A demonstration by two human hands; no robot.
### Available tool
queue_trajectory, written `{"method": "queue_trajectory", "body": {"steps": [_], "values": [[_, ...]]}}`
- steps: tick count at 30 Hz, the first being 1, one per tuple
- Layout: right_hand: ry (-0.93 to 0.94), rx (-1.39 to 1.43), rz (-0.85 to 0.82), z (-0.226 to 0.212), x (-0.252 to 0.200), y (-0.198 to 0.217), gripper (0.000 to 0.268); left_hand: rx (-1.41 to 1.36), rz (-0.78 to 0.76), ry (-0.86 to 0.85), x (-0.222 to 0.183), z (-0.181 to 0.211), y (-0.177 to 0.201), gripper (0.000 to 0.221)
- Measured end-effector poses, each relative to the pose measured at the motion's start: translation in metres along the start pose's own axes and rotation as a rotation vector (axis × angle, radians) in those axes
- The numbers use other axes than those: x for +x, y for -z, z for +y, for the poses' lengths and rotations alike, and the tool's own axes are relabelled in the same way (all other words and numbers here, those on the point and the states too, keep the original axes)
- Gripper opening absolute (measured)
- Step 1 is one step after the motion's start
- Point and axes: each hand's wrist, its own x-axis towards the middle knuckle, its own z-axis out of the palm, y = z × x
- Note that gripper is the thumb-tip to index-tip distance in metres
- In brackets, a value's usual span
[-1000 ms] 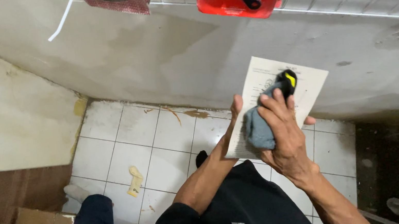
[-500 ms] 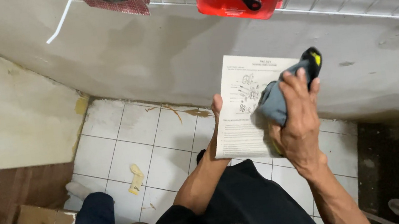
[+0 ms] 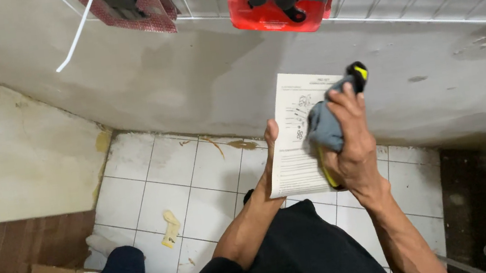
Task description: The person wipes the plastic packaging of two brake pad kits with a yellow and gray cloth. They first clean a Federal Parts kit, then a Yamaha kit, before placing both back on a wall-mounted wire rack.
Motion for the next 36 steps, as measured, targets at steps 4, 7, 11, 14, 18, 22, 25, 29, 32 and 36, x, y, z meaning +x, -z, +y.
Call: {"method": "queue_trajectory", "body": {"steps": [4, 7, 11, 14, 18, 22, 25, 29, 32, 36], "values": [[-0.108, 0.007, -0.037, 0.001, -0.030, 0.006, 0.035, 0.013, 0.016, -0.046, -0.002, 0.005, 0.000, 0.102], [-0.329, 0.310, -0.077, -0.015, -0.052, 0.011, 0.034, 0.015, 0.032, -0.064, -0.003, 0.006, -0.023, 0.102], [-0.643, 0.560, -0.044, -0.039, -0.058, 0.024, 0.066, 0.950, 0.204, -0.474, 0.001, 0.003, -0.080, 0.108], [-0.750, 0.539, -0.079, -0.048, -0.052, 0.026, 0.107, 1.137, 0.233, -0.536, 0.003, -0.002, -0.087, 0.118], [-0.817, 0.433, -0.040, -0.030, -0.073, 0.019, 0.075, 1.390, 0.247, -0.543, 0.003, -0.008, -0.066, 0.129], [-0.851, 0.483, 0.067, -0.027, -0.061, 0.036, 0.047, 1.427, 0.179, -0.548, -0.014, 0.006, -0.089, 0.113], [-0.869, 0.667, 0.183, -0.002, -0.068, 0.047, 0.049, 1.332, 0.193, -0.547, -0.021, 0.021, -0.097, 0.106], [-0.906, 0.890, 0.199, 0.021, -0.092, 0.047, 0.053, 0.849, 0.114, -0.294, -0.012, 0.028, -0.037, 0.091], [-0.836, 0.964, 0.061, 0.018, -0.068, 0.062, 0.041, 0.486, 0.057, -0.115, -0.020, 0.027, -0.039, 0.054], [-0.667, 0.228, 0.292, 0.018, -0.059, 0.080, 0.029, 0.369, -0.175, -0.006, -0.033, 0.044, -0.048, 0.041]]}}
